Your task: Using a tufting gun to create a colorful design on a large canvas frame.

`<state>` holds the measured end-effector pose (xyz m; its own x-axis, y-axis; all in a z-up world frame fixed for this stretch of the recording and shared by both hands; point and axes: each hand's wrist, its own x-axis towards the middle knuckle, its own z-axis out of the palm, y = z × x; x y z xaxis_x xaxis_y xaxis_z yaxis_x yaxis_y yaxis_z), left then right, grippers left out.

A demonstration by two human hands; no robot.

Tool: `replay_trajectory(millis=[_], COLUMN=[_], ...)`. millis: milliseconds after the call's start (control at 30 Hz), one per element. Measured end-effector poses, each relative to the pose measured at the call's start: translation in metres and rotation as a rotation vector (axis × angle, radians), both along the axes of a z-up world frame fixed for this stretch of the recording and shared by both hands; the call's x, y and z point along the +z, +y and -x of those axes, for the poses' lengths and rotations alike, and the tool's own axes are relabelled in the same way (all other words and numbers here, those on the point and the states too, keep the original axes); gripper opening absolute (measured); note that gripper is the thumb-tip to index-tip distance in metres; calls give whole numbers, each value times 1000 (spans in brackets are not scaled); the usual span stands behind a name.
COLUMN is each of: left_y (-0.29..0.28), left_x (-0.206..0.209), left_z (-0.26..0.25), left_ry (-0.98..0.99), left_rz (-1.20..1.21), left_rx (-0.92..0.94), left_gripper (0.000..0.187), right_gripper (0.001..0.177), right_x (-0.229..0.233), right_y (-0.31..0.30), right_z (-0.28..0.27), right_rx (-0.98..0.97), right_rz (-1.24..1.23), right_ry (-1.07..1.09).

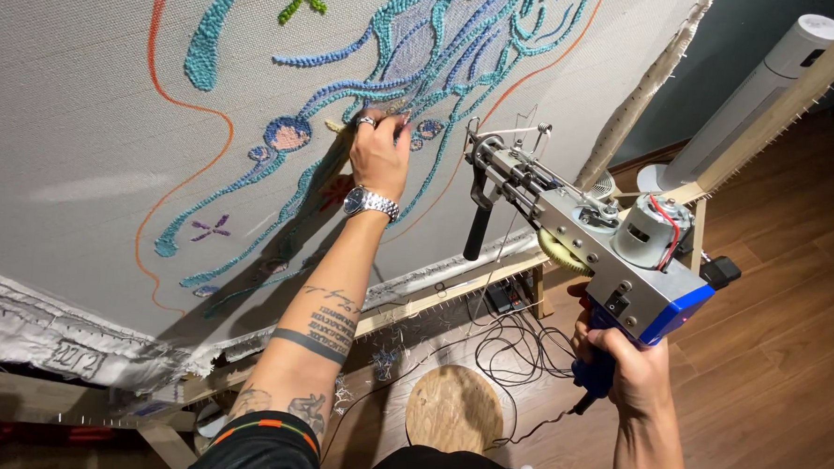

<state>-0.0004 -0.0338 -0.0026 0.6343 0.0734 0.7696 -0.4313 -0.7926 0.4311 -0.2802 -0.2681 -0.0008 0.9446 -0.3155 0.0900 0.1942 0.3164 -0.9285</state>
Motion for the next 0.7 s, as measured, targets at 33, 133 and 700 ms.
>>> replay_trajectory(millis=[33, 133, 700], left_y=[-1, -3, 14], left_x=[1, 2, 10], left_z=[1, 2, 41], left_ry=[0, -20, -99], left_rz=[0, -16, -100], left_rx=[2, 35, -324], left_gripper=[14, 10, 28], right_gripper=[44, 47, 55], right_x=[1, 2, 7], right_y=[1, 2, 1], right_z=[0, 0, -4], right_rx=[2, -32, 83], right_rz=[0, 10, -90], right_ry=[0, 32, -45])
